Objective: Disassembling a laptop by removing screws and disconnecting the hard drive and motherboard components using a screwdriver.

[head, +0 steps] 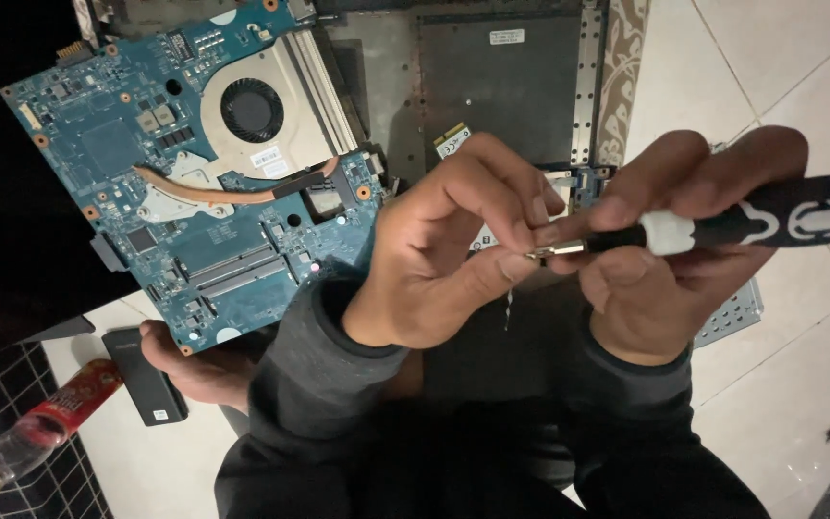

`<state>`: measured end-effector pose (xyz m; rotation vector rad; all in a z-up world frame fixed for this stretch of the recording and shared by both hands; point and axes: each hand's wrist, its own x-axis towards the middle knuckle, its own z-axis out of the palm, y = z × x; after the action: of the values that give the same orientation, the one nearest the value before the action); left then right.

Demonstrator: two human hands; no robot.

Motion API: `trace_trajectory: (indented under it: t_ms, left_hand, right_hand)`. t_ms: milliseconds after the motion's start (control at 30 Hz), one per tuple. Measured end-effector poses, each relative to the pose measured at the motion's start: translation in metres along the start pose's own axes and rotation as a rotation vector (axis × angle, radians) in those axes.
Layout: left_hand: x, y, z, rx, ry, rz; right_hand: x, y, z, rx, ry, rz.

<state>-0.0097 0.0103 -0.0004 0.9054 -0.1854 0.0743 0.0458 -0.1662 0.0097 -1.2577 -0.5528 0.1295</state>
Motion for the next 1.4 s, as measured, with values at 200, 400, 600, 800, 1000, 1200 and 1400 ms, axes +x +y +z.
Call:
trace_trajectory:
  t_ms: [200,400,600,800,1000,1200,1400]
  left_hand:
    - [-0.001,-0.001,0.001,-0.047,0.021,-0.027]
    - [-0.001,0.0,0.001,-0.11,0.006,-0.014]
    - [-0.008,-0.011,0.011,-0.063,0.062,0.007]
    - [-0.004,-0.005,0.003,-0.108,0.004,0.017]
    - [-0.003,-0.006,-0.002,-0.101,0.021,0.03]
    - [-0.003,-0.001,-0.006,-0.196,-0.014,-0.002]
    - [-0.003,0.003,-0.009,-0.217,-0.06,-0.034]
  right_hand:
    - [-0.001,0.0,0.004,-0.042,0.06,0.007]
    - [0.001,-0.006,0.005,-0.011,-0.009,0.02]
    - [-0.011,0.002,-0.009,-0.391,-0.022,-0.214]
    - [-0.016,0.002,-0.016,-0.335,-0.083,-0.145]
    - [-0.019,0.005,-0.031,-0.465,-0.079,-0.165]
    - [-0.016,0.008,-0.016,-0.377,-0.046,-0.203]
    - [-0.012,0.008,-0.014,-0.358,-0.035,-0.273]
